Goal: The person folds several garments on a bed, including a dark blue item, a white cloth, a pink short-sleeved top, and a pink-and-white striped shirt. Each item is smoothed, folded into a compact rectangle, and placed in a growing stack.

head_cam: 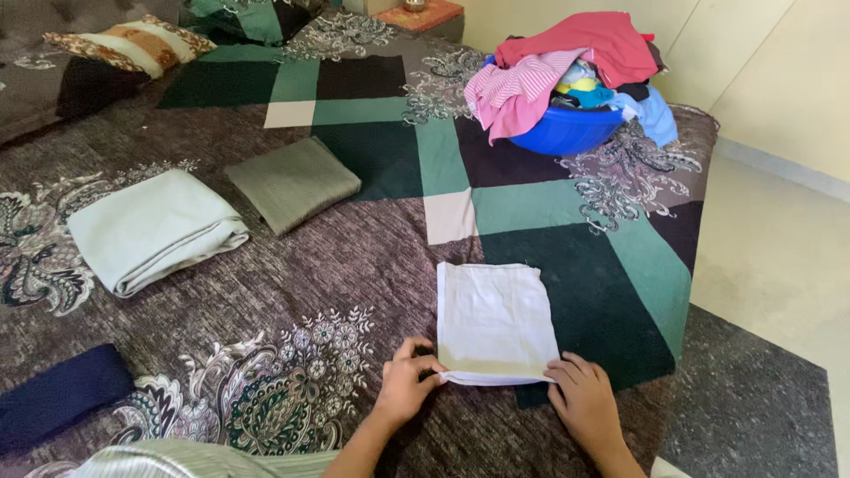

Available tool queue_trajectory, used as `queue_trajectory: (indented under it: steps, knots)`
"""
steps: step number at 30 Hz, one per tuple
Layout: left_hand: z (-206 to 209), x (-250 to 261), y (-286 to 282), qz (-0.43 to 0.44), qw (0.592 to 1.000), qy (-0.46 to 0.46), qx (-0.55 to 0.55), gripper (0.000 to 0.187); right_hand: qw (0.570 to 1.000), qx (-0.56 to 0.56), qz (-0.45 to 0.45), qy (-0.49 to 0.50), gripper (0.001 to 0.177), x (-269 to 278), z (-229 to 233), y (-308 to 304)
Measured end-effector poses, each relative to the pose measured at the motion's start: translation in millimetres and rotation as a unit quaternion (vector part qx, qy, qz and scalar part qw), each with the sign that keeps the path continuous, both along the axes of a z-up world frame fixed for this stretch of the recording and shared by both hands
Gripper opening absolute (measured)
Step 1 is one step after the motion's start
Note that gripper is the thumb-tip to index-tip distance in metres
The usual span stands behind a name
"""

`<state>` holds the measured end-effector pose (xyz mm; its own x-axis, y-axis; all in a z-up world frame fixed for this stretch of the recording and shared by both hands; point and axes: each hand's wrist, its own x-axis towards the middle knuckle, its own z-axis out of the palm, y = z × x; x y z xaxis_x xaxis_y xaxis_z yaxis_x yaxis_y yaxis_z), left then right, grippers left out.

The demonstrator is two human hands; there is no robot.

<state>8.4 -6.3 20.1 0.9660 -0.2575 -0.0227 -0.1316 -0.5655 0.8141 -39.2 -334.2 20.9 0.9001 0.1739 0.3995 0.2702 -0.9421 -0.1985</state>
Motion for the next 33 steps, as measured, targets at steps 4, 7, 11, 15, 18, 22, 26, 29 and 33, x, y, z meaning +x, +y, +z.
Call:
queue_trajectory:
  steps: [4,7,11,15,18,22,26,29,33]
  knots:
    - [8.1,1.0,16.9,-0.076,0.997,-0.006,0.015,0.015,0.999,0.017,0.030,0.042,0.020,-8.7,16.2,9.1]
    - [3.7,6.5,29.3,-0.141,0.990,-0.020,0.000,0.018,0.985,0.110,0.064,0.116,0.022,-21.0,14.7,6.1]
    - [-17.0,22.3,31.4,-0.149,0.978,0.111,-0.097,0.005,0.934,0.287,0.149,0.151,0.021,-27.5,-9.3,-12.2]
    - [-39.9,28.2,27.5,-0.121,0.970,0.106,-0.180,0.015,0.860,0.426,-0.031,0.279,0.021,-17.0,-39.3,-23.0]
    - [-47.0,27.9,18.6,-0.055,0.922,0.149,-0.354,0.018,0.780,0.554,-0.129,0.260,0.025,-4.9,-42.8,-18.0]
    - [-37.8,24.7,8.4,-0.055,0.945,0.127,-0.298,0.023,0.712,0.650,-0.145,0.224,0.035,14.7,-24.5,4.6]
    - [-16.8,27.0,4.8,-0.060,0.986,0.054,-0.145,0.037,0.738,0.614,-0.187,0.206,0.036,30.1,-4.9,16.1]
    - [-0.1,34.6,1.4,0.005,0.991,0.054,-0.124,0.039,0.757,0.603,-0.182,0.176,0.036,43.7,-3.4,19.0]
    - [15.9,57.3,-17.3,0.089,0.994,0.056,0.030,0.039,0.768,0.587,-0.220,0.135,0.037,67.9,-14.4,17.3]
